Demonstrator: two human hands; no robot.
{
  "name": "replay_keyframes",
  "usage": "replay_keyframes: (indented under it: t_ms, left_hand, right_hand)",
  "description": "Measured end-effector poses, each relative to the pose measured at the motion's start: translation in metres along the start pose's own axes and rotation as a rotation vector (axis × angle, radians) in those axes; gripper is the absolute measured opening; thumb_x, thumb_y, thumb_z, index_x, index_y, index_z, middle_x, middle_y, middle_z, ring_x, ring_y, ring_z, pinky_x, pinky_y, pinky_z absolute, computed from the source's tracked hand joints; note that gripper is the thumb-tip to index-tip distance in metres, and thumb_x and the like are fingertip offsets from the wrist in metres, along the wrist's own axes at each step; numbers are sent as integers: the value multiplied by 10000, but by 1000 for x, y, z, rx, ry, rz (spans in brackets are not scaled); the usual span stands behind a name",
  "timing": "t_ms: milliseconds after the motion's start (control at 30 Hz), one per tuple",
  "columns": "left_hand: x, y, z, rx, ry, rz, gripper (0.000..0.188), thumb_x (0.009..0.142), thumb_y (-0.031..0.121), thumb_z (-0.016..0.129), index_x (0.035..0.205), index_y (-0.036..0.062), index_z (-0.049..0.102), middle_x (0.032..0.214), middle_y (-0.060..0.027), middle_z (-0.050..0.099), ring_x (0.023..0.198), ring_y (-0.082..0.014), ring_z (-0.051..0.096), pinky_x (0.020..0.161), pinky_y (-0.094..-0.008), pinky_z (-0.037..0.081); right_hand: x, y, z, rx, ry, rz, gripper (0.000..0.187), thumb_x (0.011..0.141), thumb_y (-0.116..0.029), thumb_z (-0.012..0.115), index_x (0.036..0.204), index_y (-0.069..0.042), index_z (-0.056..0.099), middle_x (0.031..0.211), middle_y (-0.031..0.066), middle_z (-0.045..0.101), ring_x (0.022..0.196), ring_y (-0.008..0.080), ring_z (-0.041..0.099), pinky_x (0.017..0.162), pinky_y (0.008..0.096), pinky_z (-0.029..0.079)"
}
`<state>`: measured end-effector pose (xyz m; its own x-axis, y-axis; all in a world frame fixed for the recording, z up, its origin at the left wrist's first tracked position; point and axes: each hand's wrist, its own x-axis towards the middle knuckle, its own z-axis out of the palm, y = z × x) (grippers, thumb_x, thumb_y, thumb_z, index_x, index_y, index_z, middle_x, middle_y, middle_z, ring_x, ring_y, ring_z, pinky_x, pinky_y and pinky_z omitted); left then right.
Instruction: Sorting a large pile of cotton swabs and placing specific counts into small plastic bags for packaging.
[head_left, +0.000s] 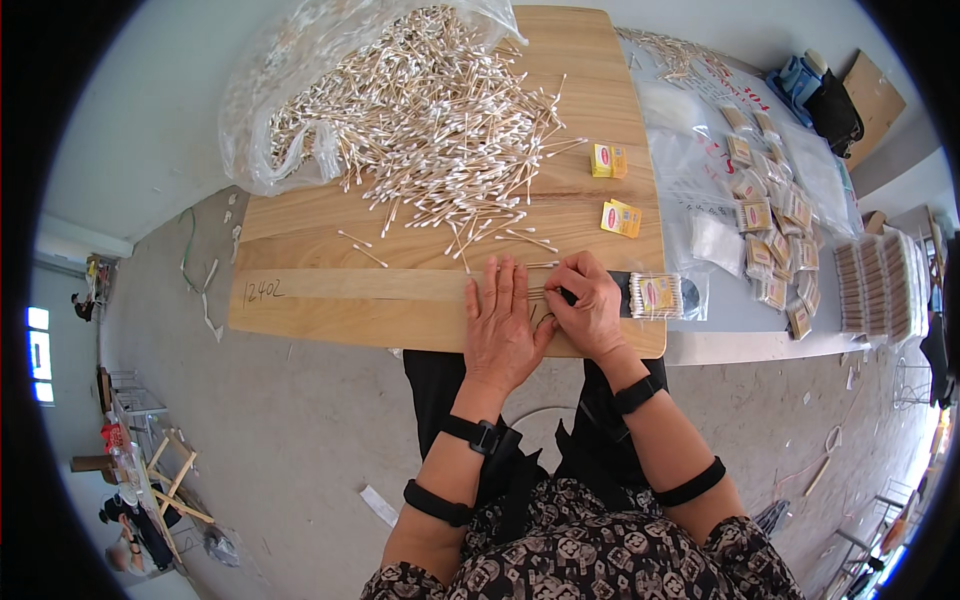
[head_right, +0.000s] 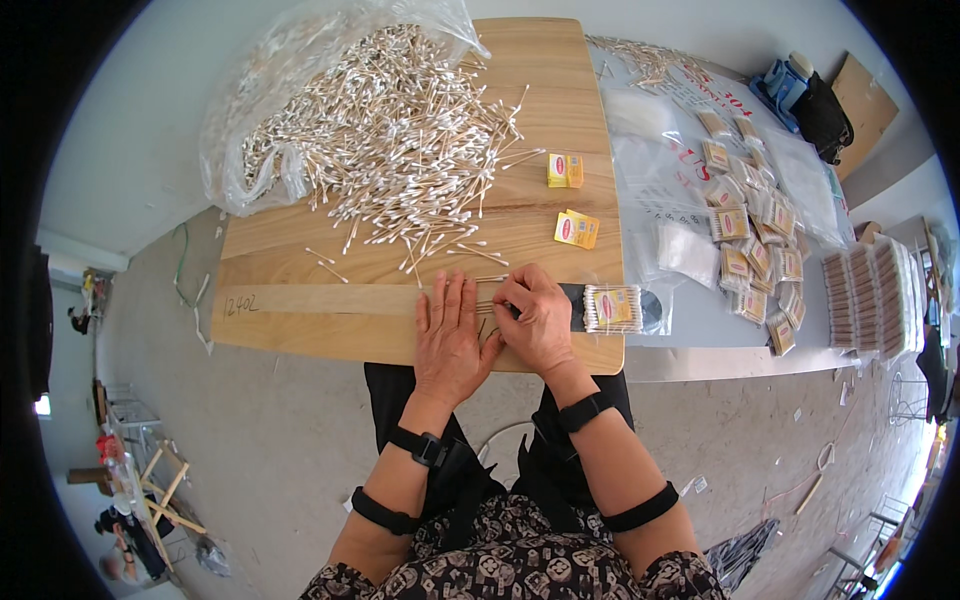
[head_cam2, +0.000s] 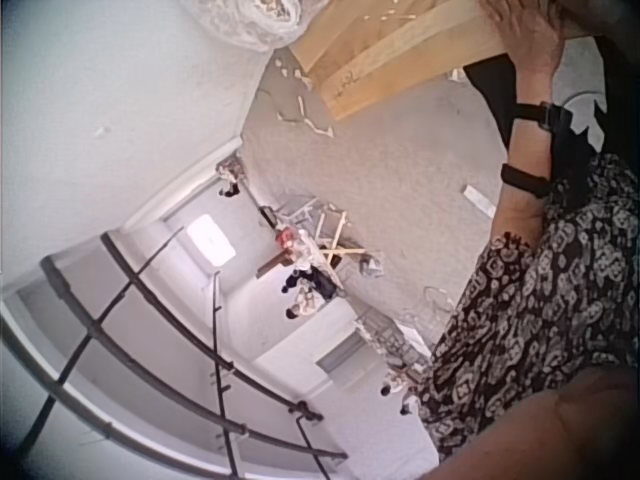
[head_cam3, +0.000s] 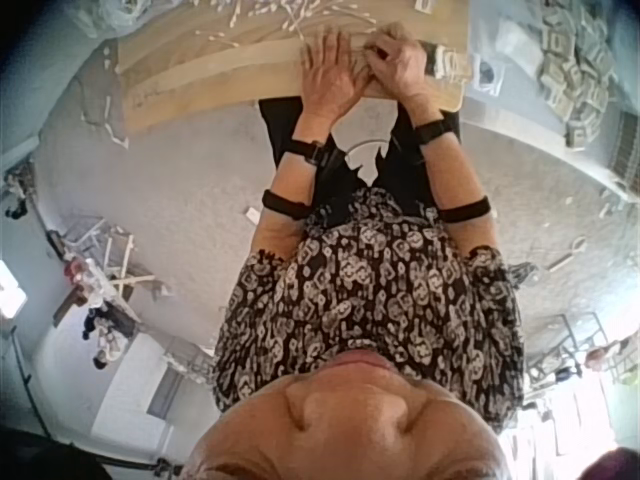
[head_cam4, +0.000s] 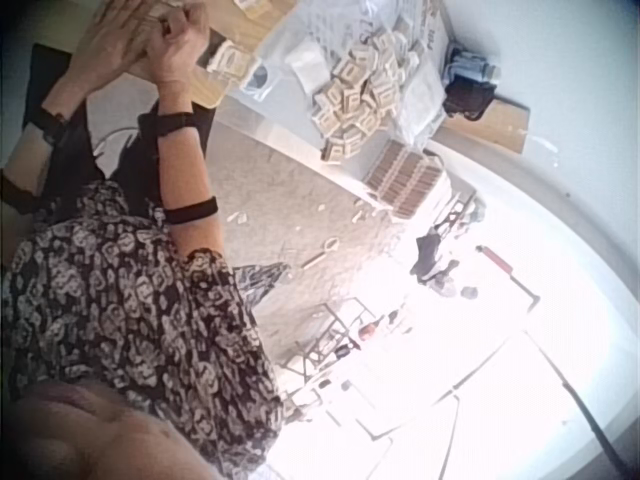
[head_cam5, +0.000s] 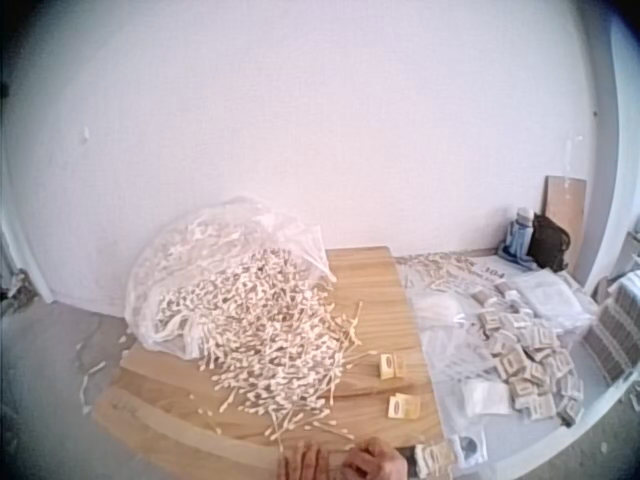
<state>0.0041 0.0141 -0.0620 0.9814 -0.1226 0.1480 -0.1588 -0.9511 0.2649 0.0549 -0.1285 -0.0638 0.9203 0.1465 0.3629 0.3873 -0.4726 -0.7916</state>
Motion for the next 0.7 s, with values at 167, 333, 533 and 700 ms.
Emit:
replay_keyframes:
  t_ms: [167, 333, 533, 700]
  left_hand:
    - [0, 0, 0, -2, 5, 3, 809, 861, 400, 644, 1480, -7, 319, 1554, -163, 289, 1468, -346, 197, 1177, -537, 157]
    - [0, 0, 1, 5, 2, 2, 813, 865, 410, 638, 1484, -5, 313, 1555, -162, 288, 1468, -346, 199, 1176, -537, 159]
    - [0, 0, 1, 7, -8, -8, 814, 874, 434, 623, 1487, -2, 309, 1557, -162, 286, 1469, -345, 198, 1177, -535, 155]
    - [0, 0, 1, 1, -2, -5, 821, 869, 434, 631, 1488, 1, 309, 1558, -162, 284, 1469, -342, 198, 1178, -535, 153]
  right_hand:
    - [0, 0, 0, -11, -8, -13, 68, 683, -48, 701, 735, -61, 659, 852, 82, 602, 788, 294, 624, 685, 378, 508]
    - [1, 1, 0, -32, -9, -22, 75, 683, -57, 693, 743, -60, 648, 849, 87, 595, 788, 300, 620, 679, 385, 505]
    - [0, -2, -1, -27, -12, 3, 95, 685, -60, 693, 769, -62, 651, 853, 90, 595, 799, 310, 619, 685, 386, 505]
    - [0, -1, 0, -7, -13, 6, 105, 687, -60, 694, 787, -65, 662, 861, 90, 599, 806, 307, 622, 692, 383, 504]
